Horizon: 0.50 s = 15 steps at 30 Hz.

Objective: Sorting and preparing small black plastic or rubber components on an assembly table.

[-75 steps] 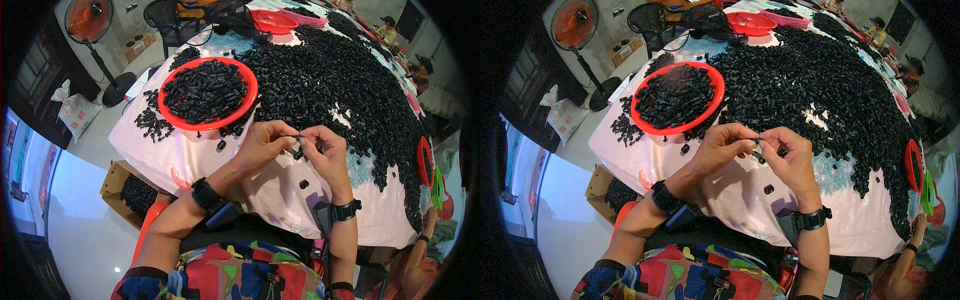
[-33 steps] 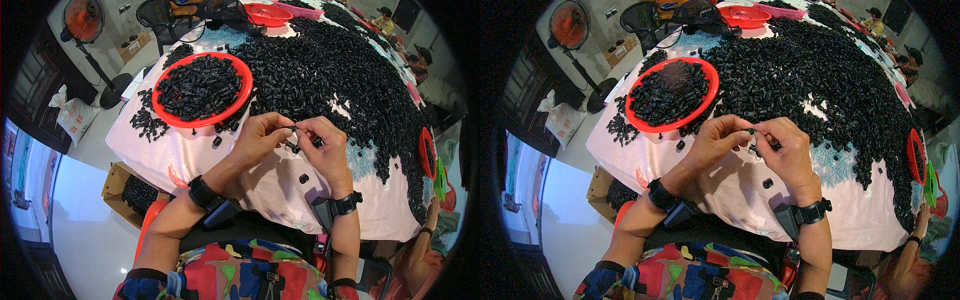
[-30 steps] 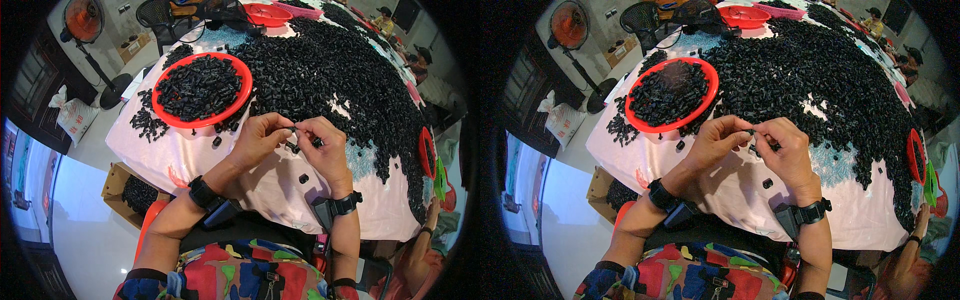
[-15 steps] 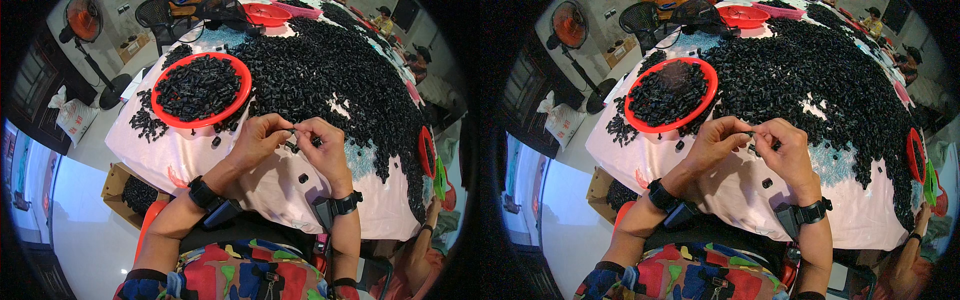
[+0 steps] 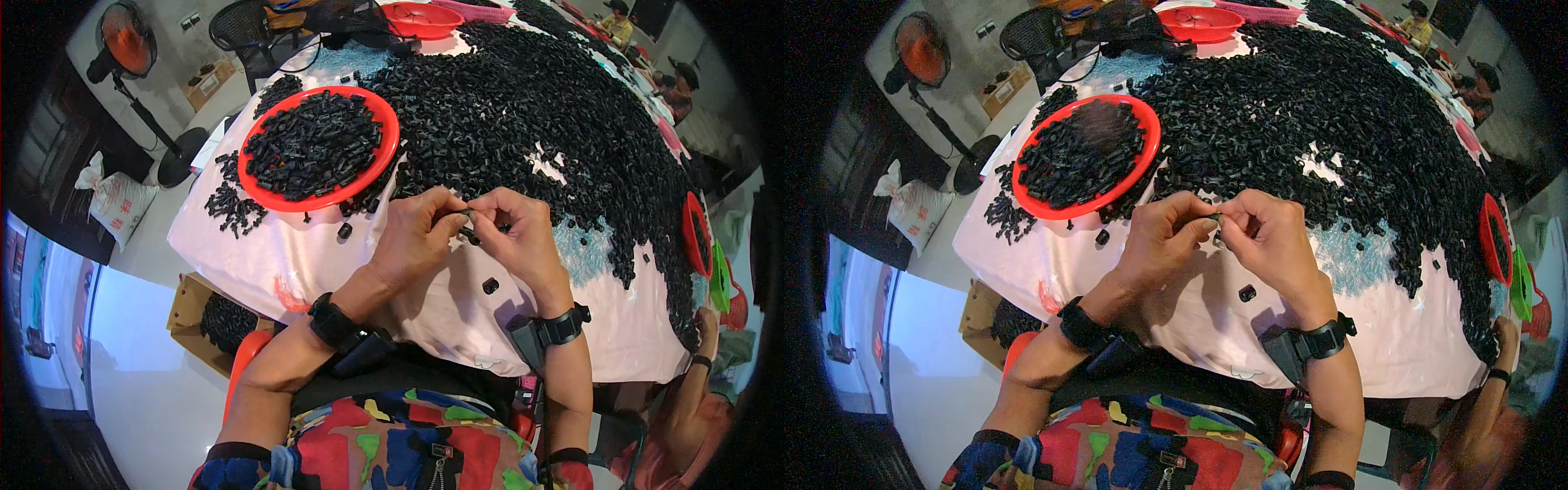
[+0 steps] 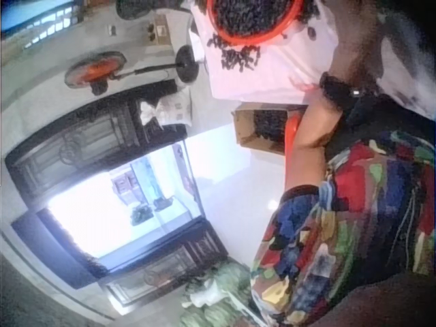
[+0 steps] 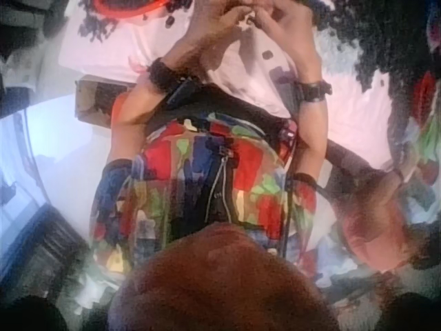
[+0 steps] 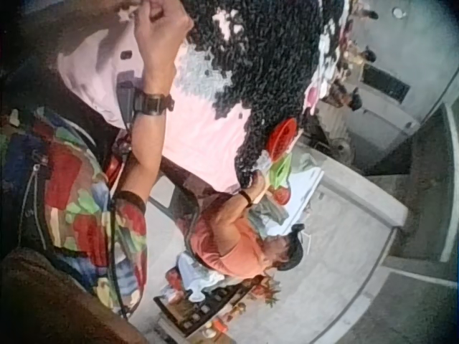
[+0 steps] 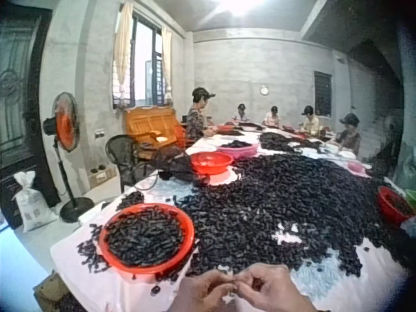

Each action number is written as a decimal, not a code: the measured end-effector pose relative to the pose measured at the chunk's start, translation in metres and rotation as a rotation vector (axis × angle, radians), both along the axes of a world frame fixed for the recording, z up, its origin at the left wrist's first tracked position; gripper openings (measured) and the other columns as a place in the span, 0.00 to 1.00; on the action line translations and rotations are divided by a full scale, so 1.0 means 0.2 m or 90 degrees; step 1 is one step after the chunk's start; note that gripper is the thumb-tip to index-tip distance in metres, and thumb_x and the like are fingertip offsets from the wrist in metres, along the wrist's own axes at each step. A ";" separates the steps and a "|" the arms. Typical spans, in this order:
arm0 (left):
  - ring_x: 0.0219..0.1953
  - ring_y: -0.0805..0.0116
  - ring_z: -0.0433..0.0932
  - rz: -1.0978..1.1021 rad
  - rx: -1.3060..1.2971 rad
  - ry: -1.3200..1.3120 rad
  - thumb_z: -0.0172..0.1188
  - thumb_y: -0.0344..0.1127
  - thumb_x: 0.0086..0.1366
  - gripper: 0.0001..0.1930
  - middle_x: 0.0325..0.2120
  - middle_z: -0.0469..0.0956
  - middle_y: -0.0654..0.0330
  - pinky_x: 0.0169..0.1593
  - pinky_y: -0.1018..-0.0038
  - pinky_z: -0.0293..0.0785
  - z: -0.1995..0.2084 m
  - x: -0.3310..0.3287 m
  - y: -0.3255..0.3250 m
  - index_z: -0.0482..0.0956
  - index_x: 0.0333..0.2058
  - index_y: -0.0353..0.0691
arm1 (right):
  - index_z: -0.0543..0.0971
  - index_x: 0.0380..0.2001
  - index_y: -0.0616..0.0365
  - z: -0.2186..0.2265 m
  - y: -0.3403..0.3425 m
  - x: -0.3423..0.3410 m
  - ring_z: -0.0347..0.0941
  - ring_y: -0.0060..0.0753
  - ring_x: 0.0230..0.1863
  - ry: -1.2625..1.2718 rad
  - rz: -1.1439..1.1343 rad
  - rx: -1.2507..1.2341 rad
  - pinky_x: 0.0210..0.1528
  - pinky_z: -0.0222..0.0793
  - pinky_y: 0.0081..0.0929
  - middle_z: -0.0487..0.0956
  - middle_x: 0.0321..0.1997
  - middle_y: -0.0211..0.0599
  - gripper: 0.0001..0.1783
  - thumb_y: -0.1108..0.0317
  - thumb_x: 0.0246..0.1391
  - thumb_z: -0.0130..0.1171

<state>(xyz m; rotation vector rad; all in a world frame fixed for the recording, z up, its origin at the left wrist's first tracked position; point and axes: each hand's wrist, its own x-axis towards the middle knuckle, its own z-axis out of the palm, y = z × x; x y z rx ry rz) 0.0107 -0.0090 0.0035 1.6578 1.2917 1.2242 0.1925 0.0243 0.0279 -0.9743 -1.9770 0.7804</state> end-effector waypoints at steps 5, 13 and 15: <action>0.31 0.80 0.78 -0.046 -0.137 -0.244 0.63 0.30 0.68 0.08 0.31 0.83 0.64 0.35 0.80 0.76 -0.04 -0.02 0.03 0.83 0.43 0.34 | 0.84 0.37 0.64 0.00 0.01 -0.04 0.78 0.33 0.26 -0.041 0.001 0.155 0.28 0.72 0.27 0.80 0.27 0.40 0.08 0.76 0.51 0.63; 0.35 0.74 0.83 -0.120 -0.224 -0.375 0.63 0.32 0.69 0.09 0.34 0.84 0.61 0.41 0.78 0.81 -0.08 -0.06 0.06 0.82 0.44 0.34 | 0.83 0.40 0.63 0.03 -0.01 -0.03 0.78 0.47 0.38 -0.053 0.043 0.191 0.41 0.75 0.37 0.81 0.35 0.44 0.17 0.78 0.44 0.68; 0.35 0.73 0.83 -0.132 -0.242 -0.412 0.63 0.32 0.69 0.09 0.35 0.84 0.60 0.42 0.77 0.82 -0.07 -0.06 0.06 0.82 0.44 0.34 | 0.82 0.41 0.62 0.03 -0.01 -0.04 0.78 0.48 0.40 -0.064 0.041 0.191 0.42 0.75 0.38 0.81 0.36 0.44 0.19 0.78 0.41 0.70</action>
